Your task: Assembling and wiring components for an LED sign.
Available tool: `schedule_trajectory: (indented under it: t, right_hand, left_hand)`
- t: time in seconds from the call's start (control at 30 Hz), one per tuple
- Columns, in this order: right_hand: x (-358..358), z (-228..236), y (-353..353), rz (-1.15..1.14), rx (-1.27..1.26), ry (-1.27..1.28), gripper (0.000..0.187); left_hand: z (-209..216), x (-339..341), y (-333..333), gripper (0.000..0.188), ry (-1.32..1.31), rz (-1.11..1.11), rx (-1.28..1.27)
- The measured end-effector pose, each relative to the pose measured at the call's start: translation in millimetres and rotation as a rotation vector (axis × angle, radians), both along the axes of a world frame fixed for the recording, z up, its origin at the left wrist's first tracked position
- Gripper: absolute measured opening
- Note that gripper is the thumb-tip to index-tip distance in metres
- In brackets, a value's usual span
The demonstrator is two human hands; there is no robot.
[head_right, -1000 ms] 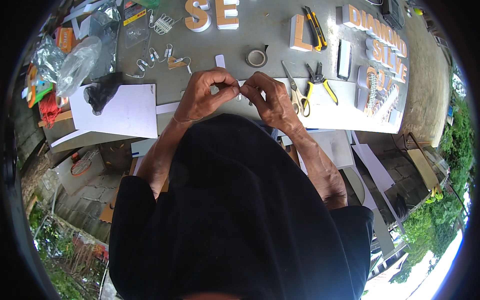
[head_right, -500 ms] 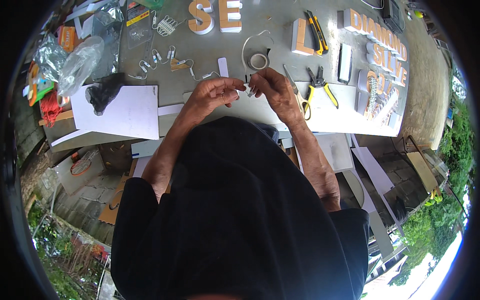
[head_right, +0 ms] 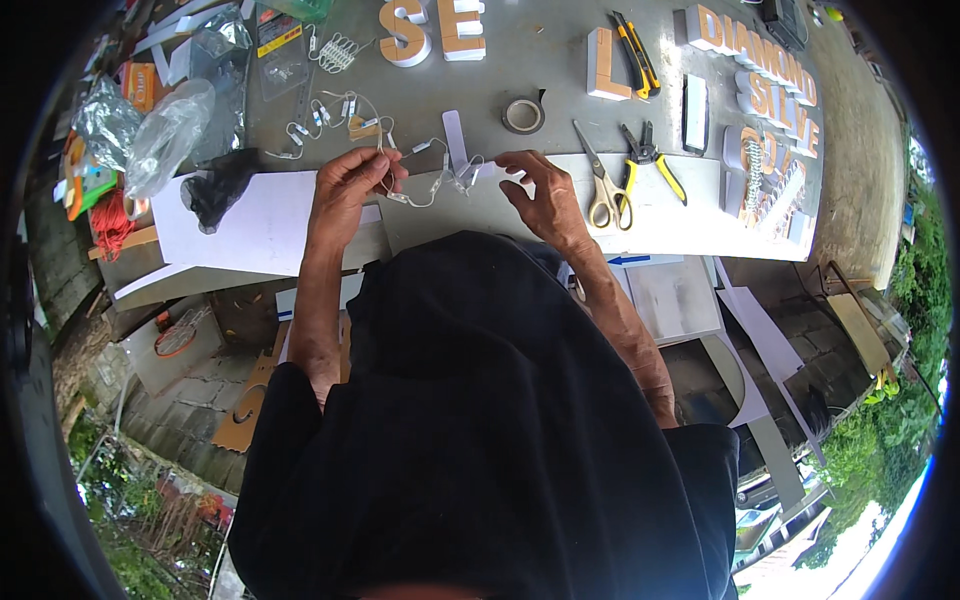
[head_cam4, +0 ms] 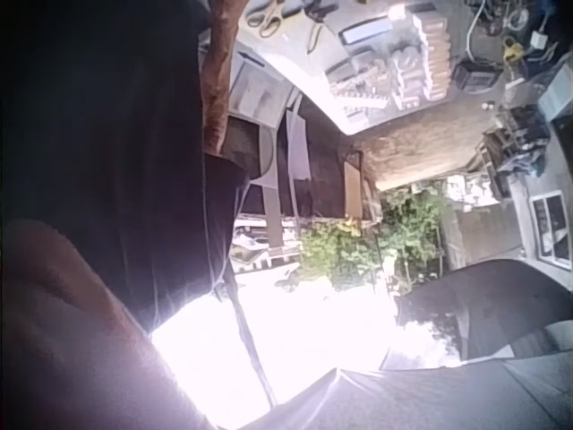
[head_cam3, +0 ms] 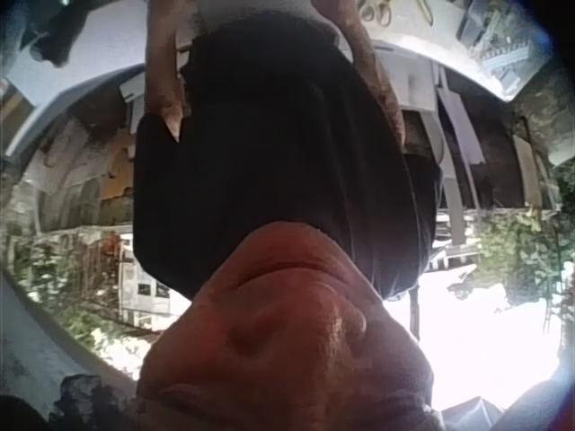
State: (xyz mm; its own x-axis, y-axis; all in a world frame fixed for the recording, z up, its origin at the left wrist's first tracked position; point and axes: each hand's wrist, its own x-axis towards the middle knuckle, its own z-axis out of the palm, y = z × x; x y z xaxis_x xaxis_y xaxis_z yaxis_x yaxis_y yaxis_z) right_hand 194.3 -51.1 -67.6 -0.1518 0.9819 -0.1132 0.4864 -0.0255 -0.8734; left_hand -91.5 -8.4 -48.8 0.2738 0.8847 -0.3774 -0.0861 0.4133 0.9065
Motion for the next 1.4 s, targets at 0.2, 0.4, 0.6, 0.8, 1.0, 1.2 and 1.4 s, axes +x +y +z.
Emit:
schedule_trajectory:
  t: [0.2, 0.4, 0.6, 0.8, 1.0, 1.2, 1.4]
  right_hand:
    - [-33, 6, 9, 0.361, 0.113, 0.021, 0.063]
    - [-50, 3, 7, 0.545, 0.105, 0.163, 0.036]
    - [-23, 12, -8, 0.434, -0.434, 0.367, 0.022]
    - [8, -4, -12, 0.183, -0.533, 0.598, 0.029]
    - [27, 4, 6, 0.211, -0.552, 0.521, 0.034]
    - [21, -3, 17, 0.247, -0.566, 0.419, 0.033]
    - [1, -14, 14, 0.377, -0.384, 0.351, 0.037]
  left_hand:
    - [20, -2, 3, 0.022, -0.128, 0.015, 0.006]
    - [27, 3, -5, 0.023, -0.248, 0.082, 0.010]
    - [21, 5, -21, 0.023, -0.061, 0.301, -0.009]
    - [-2, 9, -40, 0.024, -0.150, 0.547, -0.080]
    - [-26, -6, -37, 0.022, -0.289, 0.705, -0.114]
    - [-44, -28, -24, 0.021, -0.339, 0.644, -0.175]
    - [-57, -53, -11, 0.019, -0.302, 0.588, -0.247]
